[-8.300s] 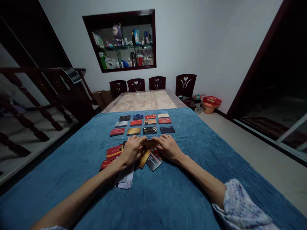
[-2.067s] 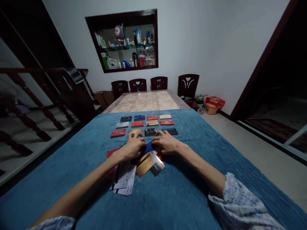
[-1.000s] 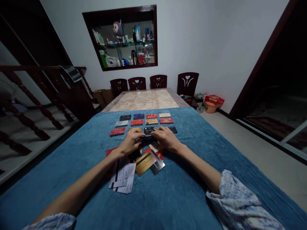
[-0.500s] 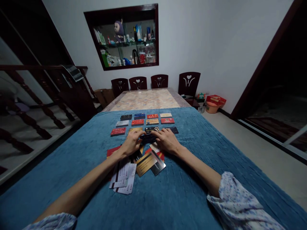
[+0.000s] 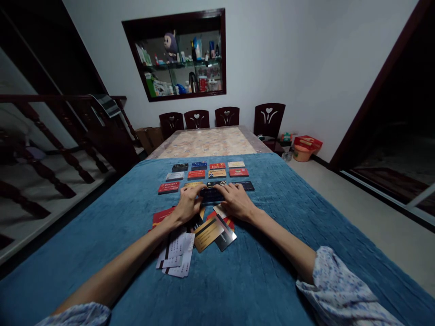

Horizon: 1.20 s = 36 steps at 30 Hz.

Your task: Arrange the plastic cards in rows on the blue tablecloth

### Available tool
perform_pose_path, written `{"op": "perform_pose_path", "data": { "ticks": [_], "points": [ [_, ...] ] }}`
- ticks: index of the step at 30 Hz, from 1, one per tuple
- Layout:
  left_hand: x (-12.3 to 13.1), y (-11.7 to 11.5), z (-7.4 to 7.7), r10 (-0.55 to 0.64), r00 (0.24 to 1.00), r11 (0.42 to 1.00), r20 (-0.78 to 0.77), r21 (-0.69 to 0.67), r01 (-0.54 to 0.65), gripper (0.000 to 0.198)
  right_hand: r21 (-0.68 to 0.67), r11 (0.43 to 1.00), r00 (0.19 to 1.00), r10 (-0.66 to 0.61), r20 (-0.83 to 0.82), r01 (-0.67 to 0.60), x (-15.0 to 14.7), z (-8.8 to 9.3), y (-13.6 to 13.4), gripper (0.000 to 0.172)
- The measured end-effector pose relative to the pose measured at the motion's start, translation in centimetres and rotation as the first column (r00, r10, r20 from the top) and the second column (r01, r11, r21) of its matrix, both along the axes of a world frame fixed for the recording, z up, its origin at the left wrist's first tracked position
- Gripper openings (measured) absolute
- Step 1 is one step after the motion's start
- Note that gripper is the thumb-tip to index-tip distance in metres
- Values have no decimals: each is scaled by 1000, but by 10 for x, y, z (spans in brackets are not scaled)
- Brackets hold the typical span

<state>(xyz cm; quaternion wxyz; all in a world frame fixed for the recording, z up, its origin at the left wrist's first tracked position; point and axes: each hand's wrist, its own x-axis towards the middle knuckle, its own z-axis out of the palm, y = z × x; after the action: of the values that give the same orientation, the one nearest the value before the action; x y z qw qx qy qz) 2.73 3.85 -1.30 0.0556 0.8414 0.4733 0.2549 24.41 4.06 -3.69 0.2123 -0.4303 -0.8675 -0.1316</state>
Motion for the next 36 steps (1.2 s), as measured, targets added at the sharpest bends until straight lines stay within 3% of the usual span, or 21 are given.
{"op": "perform_pose_path", "data": {
  "ticks": [7, 14, 21, 36],
  "points": [
    [-1, 1, 5, -32, 998, 999, 46, -34, 34, 47, 47, 998, 999, -42, 12, 42, -2, 6, -4, 55],
    [-3, 1, 5, -53, 995, 998, -82, 37, 57, 56, 40, 997, 997, -67, 28, 66, 2, 6, -1, 55],
    [-3, -1, 8, -23, 992, 999, -128, 43, 28, 52, 40, 996, 995, -79, 55, 77, 2, 9, -1, 56],
    [-7, 5, 24, 11, 972, 999, -236, -31, -19, 49, -168, 983, 985, -49, 163, 77, -3, 30, 14, 56]
  ]
}}
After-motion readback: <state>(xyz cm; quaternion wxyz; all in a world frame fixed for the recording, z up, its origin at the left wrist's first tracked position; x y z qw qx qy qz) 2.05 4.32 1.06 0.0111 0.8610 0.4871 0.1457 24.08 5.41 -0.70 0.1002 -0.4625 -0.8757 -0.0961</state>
